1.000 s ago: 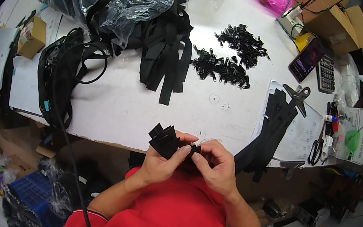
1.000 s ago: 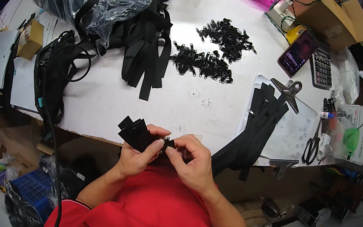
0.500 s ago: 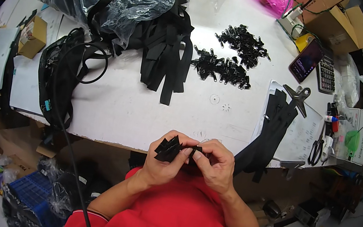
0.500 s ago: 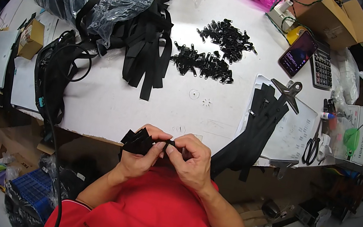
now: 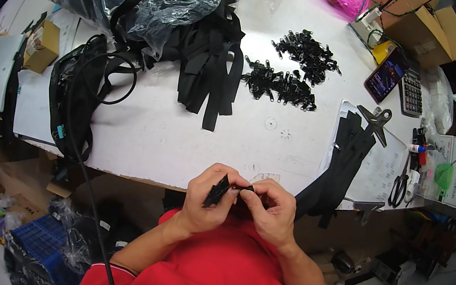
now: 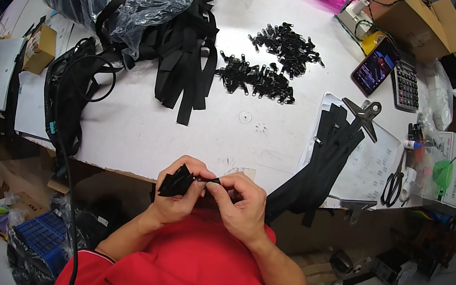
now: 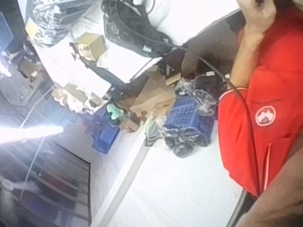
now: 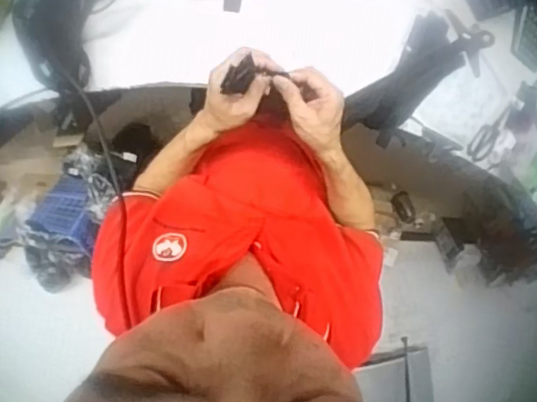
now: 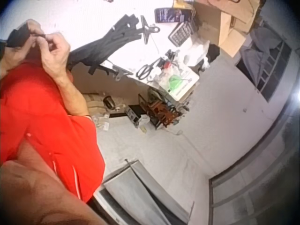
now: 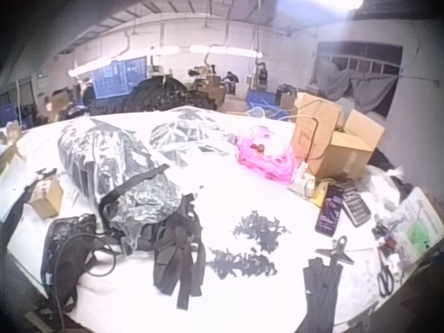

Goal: The person repeatedly picks up small black plastic clips and attaches them to the ends of black fabric straps. They handle the components one at a time, securing the clips onto the strap ends and placing the finished units on the table.

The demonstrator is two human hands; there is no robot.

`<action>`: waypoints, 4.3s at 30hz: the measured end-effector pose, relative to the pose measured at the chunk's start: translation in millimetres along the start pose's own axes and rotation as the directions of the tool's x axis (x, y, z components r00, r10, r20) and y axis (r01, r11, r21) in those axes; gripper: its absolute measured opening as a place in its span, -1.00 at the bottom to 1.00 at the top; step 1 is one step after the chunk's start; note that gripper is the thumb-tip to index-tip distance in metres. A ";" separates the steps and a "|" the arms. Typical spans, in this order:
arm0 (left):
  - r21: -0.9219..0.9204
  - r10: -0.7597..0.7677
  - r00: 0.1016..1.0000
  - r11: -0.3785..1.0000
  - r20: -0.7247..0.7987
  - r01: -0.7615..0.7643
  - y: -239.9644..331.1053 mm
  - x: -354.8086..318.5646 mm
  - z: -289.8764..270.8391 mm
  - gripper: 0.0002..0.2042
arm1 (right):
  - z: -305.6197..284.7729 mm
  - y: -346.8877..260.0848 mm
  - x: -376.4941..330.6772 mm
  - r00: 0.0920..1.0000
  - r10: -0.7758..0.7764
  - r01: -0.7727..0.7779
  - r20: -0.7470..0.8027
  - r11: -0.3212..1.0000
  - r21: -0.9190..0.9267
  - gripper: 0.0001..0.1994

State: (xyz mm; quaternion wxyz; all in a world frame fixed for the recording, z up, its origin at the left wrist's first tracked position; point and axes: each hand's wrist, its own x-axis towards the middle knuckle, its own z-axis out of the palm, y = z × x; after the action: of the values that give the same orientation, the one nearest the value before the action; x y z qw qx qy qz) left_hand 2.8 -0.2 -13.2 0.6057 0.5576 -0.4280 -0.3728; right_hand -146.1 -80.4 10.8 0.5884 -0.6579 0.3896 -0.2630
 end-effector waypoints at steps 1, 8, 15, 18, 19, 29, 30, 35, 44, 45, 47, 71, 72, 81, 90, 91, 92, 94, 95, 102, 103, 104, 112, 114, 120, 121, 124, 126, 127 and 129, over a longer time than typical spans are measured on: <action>0.011 0.016 1.000 1.000 -0.017 -0.015 1.7 -0.1 1.8 -0.91 | -0.3 -0.1 0.2 1.000 -0.024 0.023 -0.020 0.999 -0.039 -0.94; -0.133 -0.015 1.000 0.991 -0.005 0.014 -5.5 -5.3 2.6 -0.98 | -12.8 8.9 5.0 0.969 -0.246 0.247 0.022 0.963 -0.108 -0.88; -0.375 -0.296 0.951 0.874 0.091 0.308 4.7 -3.5 -1.5 -0.92 | -12.7 1.9 -4.2 0.979 -0.041 0.048 0.198 0.998 -0.028 -0.84; -0.412 -0.439 0.881 0.780 0.178 0.471 4.4 3.3 -7.0 -0.90 | -6.7 -4.0 -23.1 0.971 0.034 0.011 0.238 0.982 -0.186 -0.80; -0.385 -0.419 0.872 0.783 0.253 0.488 -2.9 4.4 -10.9 -0.84 | -10.4 -5.5 -23.6 0.981 0.031 0.010 0.193 0.979 -0.205 -0.82; -0.553 -0.384 0.752 0.513 0.535 0.656 6.6 8.8 -5.9 -0.64 | -91.5 -32.6 26.4 0.991 -0.101 0.042 -0.084 0.850 -0.525 -0.60; -0.529 -0.382 0.746 0.534 0.545 0.660 6.9 5.8 -5.1 -0.64 | -74.0 -36.7 22.9 0.999 0.009 0.004 0.036 0.948 -0.320 -0.63; -0.429 -0.351 0.855 0.752 0.381 0.500 9.4 3.1 -1.4 -0.70 | -35.9 -24.8 19.5 0.995 -0.011 0.022 0.099 0.993 -0.118 -0.75; 0.127 0.204 0.978 0.970 0.044 -0.208 -4.1 5.5 0.1 -0.74 | -22.3 -24.0 6.1 0.994 -0.039 0.051 0.099 0.991 -0.120 -0.81; 0.167 0.223 0.974 0.960 0.039 -0.226 1.7 4.9 0.8 -0.78 | -18.2 -13.7 3.5 0.997 0.053 -0.054 0.064 0.998 0.009 -0.84; 0.229 0.220 0.975 0.950 -0.003 -0.214 4.1 5.0 1.6 -0.83 | -14.5 -9.3 10.2 0.955 0.268 -0.296 0.131 0.903 0.312 -0.85; -0.179 -0.165 0.985 0.971 -0.042 0.155 0.4 3.0 -10.4 -0.91 | -37.3 10.2 60.9 0.893 0.286 -0.441 0.348 0.394 0.807 -0.80; -0.171 -0.131 0.990 0.978 -0.056 0.120 -1.9 3.0 -9.4 -0.91 | -35.3 12.3 54.2 0.882 0.269 -0.458 0.386 0.299 0.837 -0.79; -0.304 -0.274 0.960 0.920 -0.050 0.247 7.4 -3.5 -7.3 -0.86 | -15.7 10.3 25.1 0.959 0.199 -0.281 0.201 0.757 0.590 -0.88; -0.197 -0.178 0.984 0.965 -0.022 0.170 21.9 -3.7 -1.1 -0.83 | -22.9 1.8 11.3 0.972 -0.144 0.083 0.185 0.949 0.305 -0.78; -0.189 -0.163 0.986 0.969 -0.024 0.156 22.1 -4.1 -1.1 -0.83 | -23.2 1.0 10.0 0.977 -0.121 0.063 0.174 0.949 0.308 -0.78; -0.154 -0.153 0.988 0.977 -0.017 0.148 22.5 -3.9 -1.1 -0.83 | -23.9 2.2 10.1 0.973 -0.144 0.086 0.177 0.950 0.301 -0.78; -0.082 -0.134 0.991 0.988 -0.005 0.133 23.6 -3.4 -1.8 -0.83 | -24.5 5.5 10.8 0.964 -0.191 0.133 0.186 0.949 0.288 -0.78; -0.075 -0.122 0.992 0.990 -0.010 0.121 23.2 -3.1 -1.5 -0.83 | -24.1 5.0 10.6 0.968 -0.176 0.116 0.179 0.946 0.302 -0.78; 0.017 -0.077 0.997 0.997 -0.010 0.077 26.1 -2.4 -1.0 -0.82 | -20.9 8.1 4.3 0.982 -0.117 0.054 0.145 0.925 0.377 -0.81; 0.034 -0.071 0.997 0.997 -0.008 0.071 28.2 -1.6 -1.1 -0.82 | -20.6 8.0 4.1 0.983 -0.119 0.058 0.142 0.926 0.373 -0.82; 0.047 -0.070 0.998 0.996 -0.006 0.070 29.4 -1.1 -1.4 -0.82 | -20.9 8.3 4.1 0.981 -0.140 0.090 0.136 0.943 0.322 -0.82; 0.027 -0.137 0.989 0.990 -0.062 0.139 25.6 -3.7 1.1 -0.85 | -20.9 1.5 8.8 0.911 -0.393 0.407 0.127 0.905 -0.121 -0.83; 0.075 0.008 0.999 0.997 -0.046 -0.005 23.4 2.5 -1.8 -0.85 | -17.6 -6.9 5.8 0.894 -0.437 0.443 0.100 0.895 -0.051 -0.84; -0.062 0.006 0.999 0.998 -0.040 -0.009 16.5 -0.9 -1.9 -0.85 | -4.5 -4.3 -8.8 0.979 0.185 -0.202 0.085 0.930 0.307 -0.87; -0.073 0.002 0.999 0.997 -0.035 -0.005 15.5 -1.0 -1.5 -0.86 | -4.3 -4.7 -8.5 0.969 0.214 -0.246 0.127 0.903 0.352 -0.88; -0.142 -0.031 0.999 0.990 -0.031 0.026 13.7 -2.2 -0.3 -0.85 | -1.4 -3.0 -8.5 0.973 0.190 -0.229 0.133 0.883 0.411 -0.91; -0.256 -0.108 0.994 0.962 -0.027 0.098 16.9 -1.3 0.9 -0.83 | -0.1 -1.9 -8.7 0.984 0.148 -0.177 0.100 0.884 0.432 -0.93; -0.311 -0.146 0.989 0.941 -0.022 0.132 18.0 -0.8 1.1 -0.82 | 0.2 -1.6 -9.0 0.988 0.131 -0.156 0.087 0.881 0.447 -0.94; -0.319 -0.138 0.990 0.939 -0.002 0.131 15.8 -1.6 0.4 -0.82 | -1.0 -1.8 -8.4 0.990 0.093 -0.129 0.107 0.904 0.409 -0.96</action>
State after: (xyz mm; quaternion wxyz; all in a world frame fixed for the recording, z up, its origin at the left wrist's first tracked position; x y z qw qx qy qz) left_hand 1.4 2.7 2.4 0.6658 0.4851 -0.3159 -0.4707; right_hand -151.2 -74.1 13.7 0.7446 -0.5055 0.3363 -0.2775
